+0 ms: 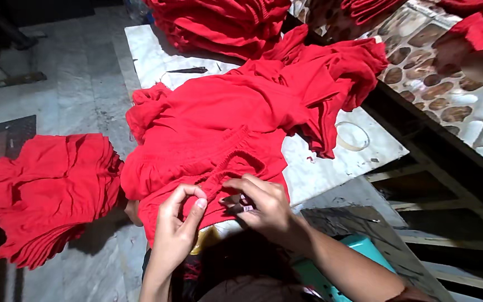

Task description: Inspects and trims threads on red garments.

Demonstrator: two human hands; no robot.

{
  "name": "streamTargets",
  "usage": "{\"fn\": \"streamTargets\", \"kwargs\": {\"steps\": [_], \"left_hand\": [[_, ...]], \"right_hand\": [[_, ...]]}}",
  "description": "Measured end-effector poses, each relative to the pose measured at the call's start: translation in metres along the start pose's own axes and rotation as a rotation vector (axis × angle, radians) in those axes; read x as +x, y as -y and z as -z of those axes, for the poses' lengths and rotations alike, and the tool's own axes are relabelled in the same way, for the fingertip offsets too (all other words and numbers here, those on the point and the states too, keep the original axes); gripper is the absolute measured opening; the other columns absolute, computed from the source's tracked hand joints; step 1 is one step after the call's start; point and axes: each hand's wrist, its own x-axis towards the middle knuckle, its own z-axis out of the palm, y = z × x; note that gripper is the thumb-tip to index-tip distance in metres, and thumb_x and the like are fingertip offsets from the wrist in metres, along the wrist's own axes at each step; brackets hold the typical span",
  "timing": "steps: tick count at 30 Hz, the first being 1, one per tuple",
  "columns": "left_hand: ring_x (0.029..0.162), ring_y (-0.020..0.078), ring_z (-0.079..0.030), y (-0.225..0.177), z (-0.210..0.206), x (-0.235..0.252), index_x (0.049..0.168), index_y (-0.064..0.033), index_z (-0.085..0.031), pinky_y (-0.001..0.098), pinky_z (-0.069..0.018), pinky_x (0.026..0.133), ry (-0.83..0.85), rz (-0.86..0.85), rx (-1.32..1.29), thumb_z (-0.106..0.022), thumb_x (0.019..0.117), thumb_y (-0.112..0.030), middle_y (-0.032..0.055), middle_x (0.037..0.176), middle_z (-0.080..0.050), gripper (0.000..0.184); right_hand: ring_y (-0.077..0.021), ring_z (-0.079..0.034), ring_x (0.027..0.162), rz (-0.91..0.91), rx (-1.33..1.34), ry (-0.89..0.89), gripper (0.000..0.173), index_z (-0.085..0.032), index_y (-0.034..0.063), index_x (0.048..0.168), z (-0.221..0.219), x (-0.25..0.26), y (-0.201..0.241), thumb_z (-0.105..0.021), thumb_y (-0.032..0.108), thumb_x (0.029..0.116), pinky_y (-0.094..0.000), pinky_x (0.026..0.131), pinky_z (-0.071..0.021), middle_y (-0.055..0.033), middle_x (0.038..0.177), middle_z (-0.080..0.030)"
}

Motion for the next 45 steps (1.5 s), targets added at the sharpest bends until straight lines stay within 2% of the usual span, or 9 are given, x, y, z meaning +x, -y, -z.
{"fn": "streamTargets", "kwargs": {"steps": [9, 17, 27, 31, 33, 36, 39, 42, 45], "left_hand": [[0.103, 0.0015, -0.067, 0.003, -0.004, 0.0, 0.105, 0.0026, -0.069, 0.0199, -0.0543, 0.095, -0.024, -0.017, 0.042, -0.066, 0.0864, -0.004, 0.0008, 0.105, -0.073, 0.02], [0.097, 0.0018, -0.069, 0.0, -0.005, 0.002, 0.106, 0.0014, -0.066, 0.0197, -0.0576, 0.088, -0.116, 0.04, -0.033, -0.064, 0.0825, 0.002, -0.002, 0.104, -0.073, 0.023], [0.096, 0.0002, -0.069, -0.002, -0.008, 0.001, 0.107, 0.0014, -0.064, 0.0185, -0.0575, 0.087, -0.113, 0.062, -0.029, -0.063, 0.0824, 0.004, -0.0032, 0.104, -0.073, 0.025], [0.099, 0.002, -0.07, -0.007, 0.001, -0.009, 0.116, 0.0037, -0.06, 0.0195, -0.0576, 0.088, -0.062, 0.029, 0.21, -0.065, 0.0916, -0.012, 0.0025, 0.108, -0.074, 0.03], [0.109, 0.0132, -0.066, -0.017, 0.016, -0.023, 0.122, -0.0002, -0.063, 0.0339, -0.0468, 0.098, -0.002, -0.003, 0.636, -0.061, 0.0978, -0.035, 0.0051, 0.111, -0.075, 0.042], [0.119, 0.0421, -0.059, -0.03, 0.051, -0.041, 0.105, -0.005, -0.073, 0.0642, -0.029, 0.105, 0.079, 0.009, 1.04, -0.054, 0.0982, -0.043, 0.0118, 0.101, -0.075, 0.043], [0.118, 0.0362, -0.059, -0.041, 0.072, -0.039, 0.089, -0.0076, -0.071, 0.0615, -0.021, 0.11, 0.046, -0.03, 1.077, -0.051, 0.1038, -0.039, 0.0084, 0.086, -0.073, 0.04], [0.109, 0.0313, -0.059, -0.034, 0.071, -0.001, 0.091, 0.0009, -0.069, 0.0503, -0.0286, 0.107, -0.153, -0.183, 1.016, -0.055, 0.1038, -0.03, 0.0159, 0.09, -0.07, 0.036], [0.118, 0.0485, -0.053, 0.009, 0.068, 0.047, 0.112, 0.0072, -0.067, 0.0662, -0.034, 0.102, -0.171, -0.055, 0.968, -0.052, 0.1018, -0.02, 0.0312, 0.121, -0.06, 0.033]], "right_hand": [[-0.0138, -0.048, 0.054, 0.232, 0.019, -0.057, 0.015, -0.067, 0.0054, 0.088, -0.004, 0.001, 0.001, -0.058, 0.012, 0.0964, -0.0232, 0.05, -0.0368, -0.0053, 0.062, -0.052], [-0.0073, -0.059, 0.064, -0.15, 0.072, 0.093, 0.041, -0.065, 0.0013, 0.109, 0.01, -0.008, -0.001, -0.065, 0.039, 0.0925, -0.0218, 0.054, -0.0459, -0.0067, 0.083, -0.068], [-0.0141, -0.063, 0.06, -0.067, 0.02, 0.097, 0.031, -0.069, 0.003, 0.099, 0.001, 0.002, 0.002, -0.055, 0.03, 0.1029, -0.0287, 0.051, -0.0473, -0.0071, 0.075, -0.069], [-0.0142, -0.062, 0.063, -0.042, -0.076, 0.001, 0.033, -0.069, 0.0023, 0.104, 0.01, 0.007, -0.011, -0.066, 0.034, 0.0948, -0.0286, 0.054, -0.0481, -0.008, 0.079, -0.069], [-0.0244, -0.067, 0.067, -0.081, -0.211, 0.104, 0.035, -0.072, 0.0037, 0.111, 0.026, 0.012, -0.025, -0.07, 0.03, 0.0884, -0.0425, 0.053, -0.0512, -0.0113, 0.087, -0.07], [-0.0261, -0.062, 0.059, -0.087, -0.216, 0.239, 0.014, -0.074, 0.0046, 0.093, 0.05, 0.015, -0.053, -0.067, 0.012, 0.0834, -0.0458, 0.048, -0.0473, -0.0095, 0.076, -0.062], [-0.017, -0.059, 0.067, -0.049, -0.125, 0.157, 0.014, -0.075, 0.0023, 0.092, 0.064, 0.028, -0.056, -0.066, 0.01, 0.084, -0.0328, 0.056, -0.0488, -0.0094, 0.083, -0.063], [-0.0173, -0.057, 0.078, -0.077, -0.105, 0.014, 0.012, -0.07, -0.002, 0.099, 0.052, 0.056, -0.058, -0.066, 0.006, 0.0902, -0.0282, 0.066, -0.0479, -0.0151, 0.098, -0.06], [-0.0357, -0.066, 0.085, -0.258, -0.104, 0.07, 0.018, -0.069, -0.0052, 0.107, 0.015, 0.076, -0.088, -0.067, 0.006, 0.0929, -0.0529, 0.071, -0.0533, -0.0236, 0.103, -0.063]]}}
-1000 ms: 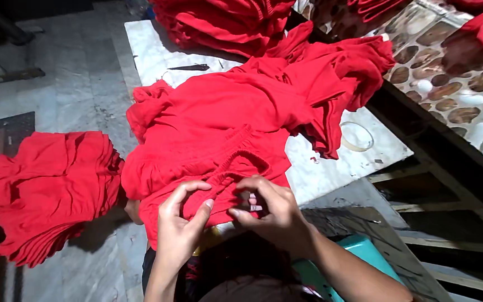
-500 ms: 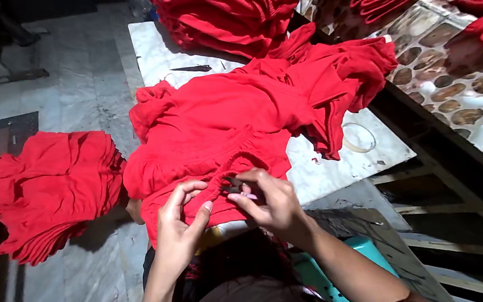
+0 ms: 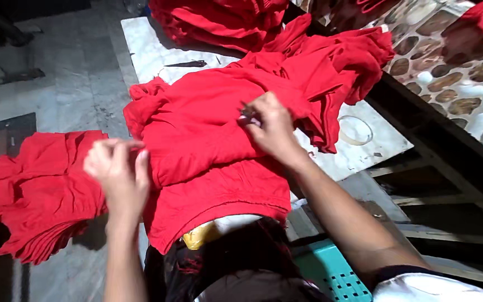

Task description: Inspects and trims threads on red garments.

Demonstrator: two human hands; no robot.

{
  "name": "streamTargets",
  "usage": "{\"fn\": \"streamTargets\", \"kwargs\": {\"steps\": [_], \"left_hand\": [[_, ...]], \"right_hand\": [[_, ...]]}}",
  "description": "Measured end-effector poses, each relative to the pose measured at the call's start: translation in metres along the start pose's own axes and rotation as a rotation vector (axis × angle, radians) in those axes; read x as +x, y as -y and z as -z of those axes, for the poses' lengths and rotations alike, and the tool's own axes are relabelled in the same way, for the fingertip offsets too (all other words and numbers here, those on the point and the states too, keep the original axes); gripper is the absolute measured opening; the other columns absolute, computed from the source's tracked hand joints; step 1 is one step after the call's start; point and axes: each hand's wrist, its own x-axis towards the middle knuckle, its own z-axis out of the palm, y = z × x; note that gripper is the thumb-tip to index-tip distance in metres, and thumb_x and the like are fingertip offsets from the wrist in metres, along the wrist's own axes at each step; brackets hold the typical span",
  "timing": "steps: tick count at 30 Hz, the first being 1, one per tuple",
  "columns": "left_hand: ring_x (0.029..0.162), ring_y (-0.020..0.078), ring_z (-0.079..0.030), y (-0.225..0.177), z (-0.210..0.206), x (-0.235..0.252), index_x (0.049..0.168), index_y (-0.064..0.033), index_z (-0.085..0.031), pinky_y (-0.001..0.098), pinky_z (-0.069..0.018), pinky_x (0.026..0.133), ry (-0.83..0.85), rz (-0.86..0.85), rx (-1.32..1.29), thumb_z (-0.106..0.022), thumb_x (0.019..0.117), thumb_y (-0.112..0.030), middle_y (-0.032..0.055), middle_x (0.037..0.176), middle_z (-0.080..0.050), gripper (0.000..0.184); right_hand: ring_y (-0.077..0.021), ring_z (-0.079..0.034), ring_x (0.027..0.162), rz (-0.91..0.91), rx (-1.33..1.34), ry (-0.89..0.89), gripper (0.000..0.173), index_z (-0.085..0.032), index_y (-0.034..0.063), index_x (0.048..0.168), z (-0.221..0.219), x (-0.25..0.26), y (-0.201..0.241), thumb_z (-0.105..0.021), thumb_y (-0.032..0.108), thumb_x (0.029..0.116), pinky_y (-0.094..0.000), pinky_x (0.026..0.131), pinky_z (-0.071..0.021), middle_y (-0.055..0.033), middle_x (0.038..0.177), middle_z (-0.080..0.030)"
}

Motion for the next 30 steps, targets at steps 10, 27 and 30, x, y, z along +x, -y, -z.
{"fn": "streamTargets", "kwargs": {"steps": [10, 27, 30], "left_hand": [[0.116, 0.0276, -0.06, -0.037, 0.005, -0.059, 0.106, -0.0107, -0.072, 0.0471, -0.0436, 0.097, 0.137, -0.135, -0.201, -0.063, 0.0948, -0.046, 0.0137, 0.119, -0.067, 0.038], [0.08, 0.0285, -0.071, -0.096, -0.041, -0.056, 0.084, -0.0031, -0.077, 0.0376, -0.0563, 0.065, 0.017, -0.104, 0.053, -0.069, 0.0893, -0.025, 0.0127, 0.088, -0.073, 0.024], [0.083, 0.0244, -0.067, -0.093, -0.055, -0.057, 0.075, -0.0074, -0.074, 0.0369, -0.0515, 0.069, 0.041, -0.056, -0.051, -0.067, 0.0882, -0.021, 0.0078, 0.087, -0.071, 0.02]], "right_hand": [[-0.0117, -0.067, 0.082, 0.266, 0.251, 0.301, 0.033, -0.071, 0.0025, 0.109, 0.025, -0.079, 0.023, -0.074, 0.028, 0.0885, -0.0266, 0.069, -0.0559, -0.0092, 0.1, -0.071], [-0.006, -0.063, 0.069, 0.052, 0.344, 0.159, 0.009, -0.071, 0.002, 0.095, -0.023, -0.055, 0.012, -0.07, 0.007, 0.0877, -0.0233, 0.064, -0.0515, -0.004, 0.078, -0.069], [-0.0049, -0.063, 0.069, 0.04, 0.339, 0.119, 0.009, -0.071, 0.0019, 0.095, -0.023, -0.056, 0.014, -0.069, 0.006, 0.0877, -0.0212, 0.064, -0.0512, -0.0036, 0.078, -0.069]]}}
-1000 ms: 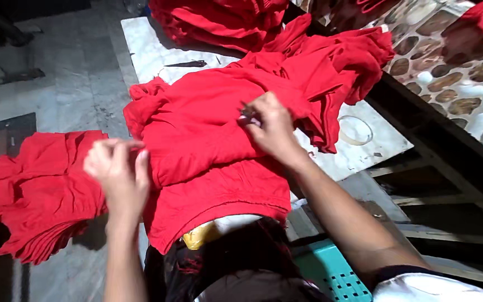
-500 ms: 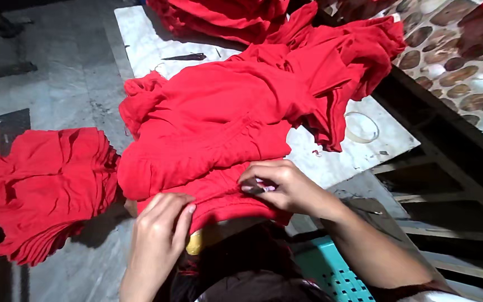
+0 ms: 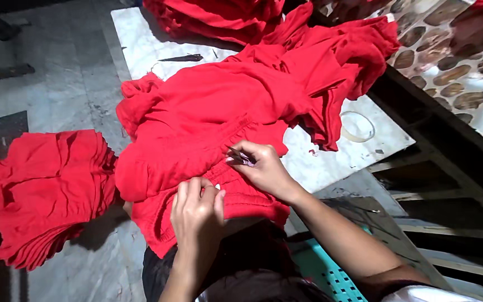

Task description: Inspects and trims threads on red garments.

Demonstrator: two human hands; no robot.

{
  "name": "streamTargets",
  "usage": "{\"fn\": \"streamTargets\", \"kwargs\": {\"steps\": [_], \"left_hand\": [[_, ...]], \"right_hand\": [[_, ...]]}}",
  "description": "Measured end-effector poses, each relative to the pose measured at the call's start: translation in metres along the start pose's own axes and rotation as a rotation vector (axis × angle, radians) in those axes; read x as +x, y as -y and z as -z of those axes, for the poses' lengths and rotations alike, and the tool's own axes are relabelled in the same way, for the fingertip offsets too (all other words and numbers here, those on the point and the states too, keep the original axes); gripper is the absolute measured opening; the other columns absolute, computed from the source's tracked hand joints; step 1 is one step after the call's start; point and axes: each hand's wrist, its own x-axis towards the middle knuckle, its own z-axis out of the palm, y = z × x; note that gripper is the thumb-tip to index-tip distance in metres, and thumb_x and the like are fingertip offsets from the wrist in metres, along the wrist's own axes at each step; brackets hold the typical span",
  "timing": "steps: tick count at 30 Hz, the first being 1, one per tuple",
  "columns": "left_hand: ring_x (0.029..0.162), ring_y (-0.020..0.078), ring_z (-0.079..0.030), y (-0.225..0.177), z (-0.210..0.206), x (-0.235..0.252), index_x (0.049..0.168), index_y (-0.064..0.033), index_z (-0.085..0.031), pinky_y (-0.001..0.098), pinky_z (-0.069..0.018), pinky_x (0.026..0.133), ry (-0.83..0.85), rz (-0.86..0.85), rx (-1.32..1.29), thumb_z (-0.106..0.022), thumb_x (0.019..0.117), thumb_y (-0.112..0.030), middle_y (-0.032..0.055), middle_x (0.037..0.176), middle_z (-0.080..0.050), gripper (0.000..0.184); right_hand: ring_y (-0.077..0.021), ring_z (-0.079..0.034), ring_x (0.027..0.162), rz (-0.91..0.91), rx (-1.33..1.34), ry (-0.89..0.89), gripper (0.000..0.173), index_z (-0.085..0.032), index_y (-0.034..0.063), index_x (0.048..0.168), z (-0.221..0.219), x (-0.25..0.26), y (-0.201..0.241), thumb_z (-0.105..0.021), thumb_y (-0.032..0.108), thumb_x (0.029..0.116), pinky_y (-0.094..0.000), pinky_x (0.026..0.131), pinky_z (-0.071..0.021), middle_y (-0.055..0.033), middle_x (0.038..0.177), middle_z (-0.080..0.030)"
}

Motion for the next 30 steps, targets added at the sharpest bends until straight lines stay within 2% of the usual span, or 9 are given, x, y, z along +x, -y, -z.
{"fn": "streamTargets", "kwargs": {"steps": [3, 6, 9, 14, 20, 23, 26, 28, 30], "left_hand": [[0.103, 0.0108, -0.062, 0.011, 0.01, -0.008, 0.081, -0.008, -0.072, 0.0251, -0.0473, 0.091, 0.041, 0.043, -0.457, -0.062, 0.0955, -0.021, 0.0044, 0.102, -0.07, 0.022], [0.118, -0.0002, -0.057, 0.016, 0.024, -0.021, 0.082, -0.011, -0.07, 0.0156, -0.049, 0.098, 0.04, 0.08, -0.767, -0.067, 0.0952, -0.023, -0.0018, 0.119, -0.065, 0.018], [0.134, 0.005, -0.05, 0.016, 0.025, -0.03, 0.082, -0.0125, -0.067, 0.0227, -0.0445, 0.11, -0.021, 0.025, -0.698, -0.067, 0.0977, -0.027, 0.0004, 0.132, -0.062, 0.022], [0.138, 0.0076, -0.047, 0.015, 0.015, -0.03, 0.079, -0.0168, -0.068, 0.0266, -0.0411, 0.115, -0.108, 0.001, -0.694, -0.069, 0.0964, -0.03, -0.0032, 0.135, -0.061, 0.022], [0.14, 0.0097, -0.044, 0.018, 0.012, -0.034, 0.08, -0.0195, -0.066, 0.0298, -0.0364, 0.118, -0.136, -0.051, -0.609, -0.067, 0.0982, -0.037, -0.0054, 0.132, -0.061, 0.025], [0.135, 0.0054, -0.049, 0.019, 0.021, -0.033, 0.078, -0.0169, -0.062, 0.0255, -0.0405, 0.115, -0.155, -0.063, -0.6, -0.059, 0.1021, -0.039, -0.0068, 0.127, -0.062, 0.033], [0.117, 0.0025, -0.059, 0.012, 0.03, -0.017, 0.086, -0.0077, -0.067, 0.0162, -0.0464, 0.102, -0.231, -0.073, -0.444, -0.061, 0.1022, -0.031, 0.0039, 0.113, -0.066, 0.029], [0.096, 0.009, -0.064, 0.001, 0.027, 0.001, 0.087, 0.0003, -0.074, 0.0146, -0.0492, 0.088, -0.259, -0.039, -0.244, -0.069, 0.0934, -0.018, 0.0152, 0.101, -0.068, 0.02], [0.087, 0.0216, -0.066, -0.002, 0.017, 0.015, 0.09, 0.0019, -0.076, 0.0276, -0.0538, 0.076, -0.16, 0.002, -0.056, -0.071, 0.0897, -0.018, 0.0199, 0.103, -0.068, 0.02]], "right_hand": [[-0.0062, -0.063, 0.07, 0.009, -0.018, -0.029, 0.01, -0.071, 0.002, 0.096, 0.0, -0.002, 0.0, -0.07, 0.006, 0.0862, -0.0213, 0.065, -0.0511, -0.0047, 0.08, -0.069], [-0.0107, -0.066, 0.084, 0.067, -0.037, 0.001, 0.023, -0.071, 0.0006, 0.103, 0.006, -0.007, 0.003, -0.074, 0.017, 0.0874, -0.0249, 0.074, -0.0551, -0.0081, 0.095, -0.069], [-0.0131, -0.064, 0.083, 0.273, -0.139, 0.07, 0.039, -0.069, 0.0032, 0.104, 0.014, -0.018, 0.013, -0.063, 0.042, 0.0963, -0.0265, 0.068, -0.0526, -0.0085, 0.095, -0.067], [-0.0171, -0.059, 0.057, 0.451, -0.278, 0.215, 0.028, -0.068, 0.0057, 0.094, 0.019, -0.029, 0.038, -0.058, 0.031, 0.0995, -0.0304, 0.051, -0.0437, -0.0054, 0.071, -0.063], [-0.0201, -0.062, 0.053, 0.43, -0.382, 0.177, 0.031, -0.068, 0.0049, 0.09, -0.001, -0.026, 0.04, -0.051, 0.027, 0.1038, -0.0337, 0.045, -0.0455, -0.0059, 0.067, -0.064], [-0.0194, -0.063, 0.055, 0.348, -0.352, 0.089, 0.029, -0.07, 0.004, 0.091, -0.004, -0.029, 0.039, -0.056, 0.028, 0.1002, -0.0335, 0.047, -0.0465, -0.0065, 0.068, -0.066], [-0.0105, -0.059, 0.061, 0.194, -0.15, -0.066, 0.031, -0.071, 0.0006, 0.101, -0.004, -0.032, 0.037, -0.063, 0.03, 0.0973, -0.0246, 0.055, -0.0471, -0.0064, 0.074, -0.067], [-0.0018, -0.061, 0.073, 0.094, -0.011, -0.115, 0.031, -0.069, -0.0009, 0.106, -0.002, -0.032, 0.036, -0.063, 0.028, 0.0979, -0.0172, 0.067, -0.0502, -0.0049, 0.083, -0.069], [0.0024, -0.064, 0.083, 0.029, 0.063, -0.124, 0.03, -0.07, -0.0013, 0.11, -0.002, -0.031, 0.034, -0.062, 0.025, 0.0982, -0.0148, 0.077, -0.0531, -0.0035, 0.091, -0.071]]}}
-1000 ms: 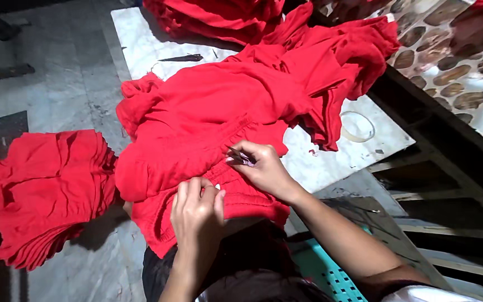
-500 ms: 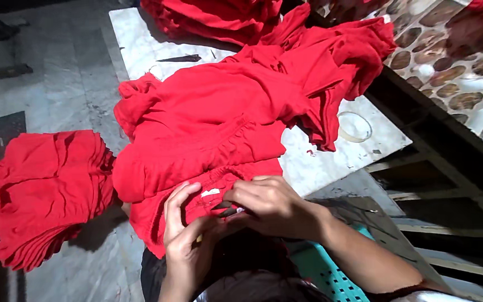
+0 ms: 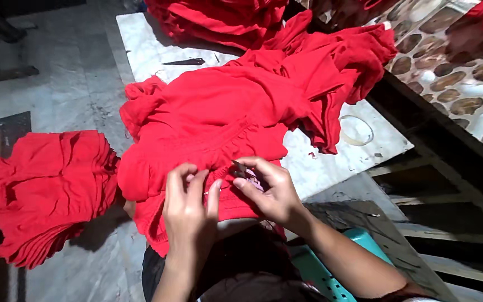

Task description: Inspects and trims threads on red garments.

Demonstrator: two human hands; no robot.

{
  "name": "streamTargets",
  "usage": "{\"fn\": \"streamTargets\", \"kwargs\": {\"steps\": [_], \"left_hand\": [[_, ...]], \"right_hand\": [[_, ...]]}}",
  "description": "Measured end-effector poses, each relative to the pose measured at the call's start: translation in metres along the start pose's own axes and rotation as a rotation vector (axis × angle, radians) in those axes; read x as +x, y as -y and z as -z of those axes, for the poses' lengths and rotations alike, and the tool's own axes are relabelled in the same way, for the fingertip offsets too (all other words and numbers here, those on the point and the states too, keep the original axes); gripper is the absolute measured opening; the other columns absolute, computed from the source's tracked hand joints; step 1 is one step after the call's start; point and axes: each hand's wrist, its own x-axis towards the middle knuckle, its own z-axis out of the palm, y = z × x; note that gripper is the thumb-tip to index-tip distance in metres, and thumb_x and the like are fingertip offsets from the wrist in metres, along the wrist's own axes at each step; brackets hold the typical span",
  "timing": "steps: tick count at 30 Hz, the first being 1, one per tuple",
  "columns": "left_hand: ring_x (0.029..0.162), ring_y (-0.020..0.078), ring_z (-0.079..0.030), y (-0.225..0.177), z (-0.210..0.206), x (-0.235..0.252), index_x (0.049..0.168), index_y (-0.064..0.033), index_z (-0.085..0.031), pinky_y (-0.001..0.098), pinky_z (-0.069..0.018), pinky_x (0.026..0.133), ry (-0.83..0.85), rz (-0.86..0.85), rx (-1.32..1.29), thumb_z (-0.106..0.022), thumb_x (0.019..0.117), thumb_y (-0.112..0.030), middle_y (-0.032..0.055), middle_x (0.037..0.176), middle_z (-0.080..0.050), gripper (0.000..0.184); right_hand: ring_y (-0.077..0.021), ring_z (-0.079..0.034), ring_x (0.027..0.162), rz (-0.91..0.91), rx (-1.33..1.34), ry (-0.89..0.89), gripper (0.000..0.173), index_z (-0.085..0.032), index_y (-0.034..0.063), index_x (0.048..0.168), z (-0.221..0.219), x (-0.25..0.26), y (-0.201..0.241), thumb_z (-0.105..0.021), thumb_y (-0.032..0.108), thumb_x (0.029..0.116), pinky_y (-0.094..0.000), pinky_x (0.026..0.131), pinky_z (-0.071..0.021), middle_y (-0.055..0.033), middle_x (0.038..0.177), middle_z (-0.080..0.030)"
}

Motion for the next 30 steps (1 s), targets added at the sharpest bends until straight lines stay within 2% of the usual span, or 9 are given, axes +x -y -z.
{"fn": "streamTargets", "kwargs": {"steps": [2, 6, 9, 12, 18, 21, 24, 28, 30], "left_hand": [[0.086, 0.0289, -0.066, 0.006, -0.015, 0.005, 0.084, -0.001, -0.074, 0.0394, -0.0549, 0.071, 0.085, -0.003, 0.082, -0.066, 0.0918, -0.019, 0.0181, 0.103, -0.066, 0.021], [0.085, 0.0173, -0.063, 0.011, -0.015, 0.003, 0.082, -0.0026, -0.07, 0.0288, -0.0518, 0.071, 0.063, 0.069, -0.047, -0.056, 0.0963, -0.018, 0.0132, 0.105, -0.063, 0.025], [0.093, 0.0077, -0.058, 0.014, -0.014, -0.003, 0.084, -0.0025, -0.067, 0.0166, -0.0474, 0.079, 0.016, 0.117, -0.181, -0.055, 0.0983, -0.02, 0.0111, 0.108, -0.059, 0.025], [0.089, 0.0059, -0.058, 0.012, -0.017, -0.005, 0.083, -0.0029, -0.067, 0.0146, -0.0463, 0.075, -0.033, 0.077, -0.172, -0.056, 0.099, -0.023, 0.0114, 0.106, -0.059, 0.028], [0.089, 0.0056, -0.057, 0.014, -0.02, -0.006, 0.082, -0.0022, -0.066, 0.0133, -0.0459, 0.077, -0.056, 0.007, -0.213, -0.056, 0.1006, -0.024, 0.0113, 0.104, -0.059, 0.03], [0.102, -0.0009, -0.06, 0.019, -0.005, -0.01, 0.085, -0.0082, -0.063, 0.0149, -0.0514, 0.089, -0.102, 0.073, -0.496, -0.051, 0.1051, -0.024, -0.0011, 0.107, -0.059, 0.028], [0.098, 0.0, -0.065, 0.028, 0.022, -0.016, 0.083, -0.0145, -0.062, 0.0193, -0.0556, 0.086, -0.089, 0.056, -0.596, -0.041, 0.1104, -0.029, -0.0084, 0.103, -0.067, 0.038], [0.098, 0.0007, -0.065, 0.029, 0.035, -0.026, 0.088, 0.0023, -0.07, 0.0111, -0.0507, 0.087, 0.026, 0.036, -0.328, -0.054, 0.1033, -0.015, 0.01, 0.101, -0.07, 0.028], [0.094, 0.0107, -0.068, 0.021, 0.031, -0.026, 0.092, 0.0003, -0.077, 0.0171, -0.0522, 0.084, 0.11, 0.064, -0.112, -0.058, 0.0988, -0.018, 0.0155, 0.103, -0.073, 0.027]], "right_hand": [[0.0005, -0.066, 0.087, -0.061, -0.023, 0.041, 0.031, -0.072, 0.0015, 0.111, 0.001, 0.001, -0.001, -0.06, 0.028, 0.0991, -0.0186, 0.079, -0.0548, -0.0026, 0.095, -0.072], [-0.0146, -0.07, 0.092, -0.078, -0.121, 0.211, 0.036, -0.074, 0.0039, 0.112, 0.007, 0.001, -0.006, -0.057, 0.033, 0.1008, -0.0361, 0.078, -0.056, -0.008, 0.107, -0.074], [-0.0171, -0.069, 0.085, 0.006, -0.184, 0.271, 0.036, -0.073, 0.0045, 0.112, 0.009, 0.001, -0.006, -0.056, 0.034, 0.1022, -0.0366, 0.071, -0.0554, -0.0086, 0.107, -0.074], [-0.0213, -0.068, 0.074, 0.08, -0.259, 0.275, 0.035, -0.074, 0.0033, 0.109, 0.004, 0.005, 0.0, -0.056, 0.033, 0.1013, -0.0389, 0.059, -0.0532, -0.0106, 0.102, -0.073], [-0.0227, -0.073, 0.084, 0.106, -0.292, 0.302, 0.034, -0.076, 0.005, 0.104, 0.001, 0.011, 0.004, -0.052, 0.028, 0.1038, -0.0425, 0.064, -0.0559, -0.0088, 0.102, -0.075], [-0.022, -0.073, 0.079, 0.099, -0.307, 0.266, 0.032, -0.077, 0.005, 0.103, 0.002, 0.009, 0.002, -0.053, 0.026, 0.1026, -0.0415, 0.059, -0.0548, -0.0086, 0.099, -0.076], [-0.0214, -0.07, 0.072, 0.066, -0.327, 0.214, 0.035, -0.074, 0.0032, 0.106, 0.006, 0.006, 0.002, -0.054, 0.031, 0.1021, -0.0409, 0.056, -0.0536, -0.0088, 0.092, -0.073], [-0.0167, -0.065, 0.07, 0.066, -0.258, 0.142, 0.036, -0.072, 0.0016, 0.104, 0.008, 0.002, 0.011, -0.055, 0.034, 0.1027, -0.0331, 0.06, -0.0519, -0.009, 0.085, -0.071], [-0.0142, -0.064, 0.07, 0.093, -0.191, 0.141, 0.033, -0.072, 0.0006, 0.104, 0.005, 0.0, 0.022, -0.058, 0.03, 0.1016, -0.0278, 0.061, -0.0512, -0.0098, 0.087, -0.072]]}}
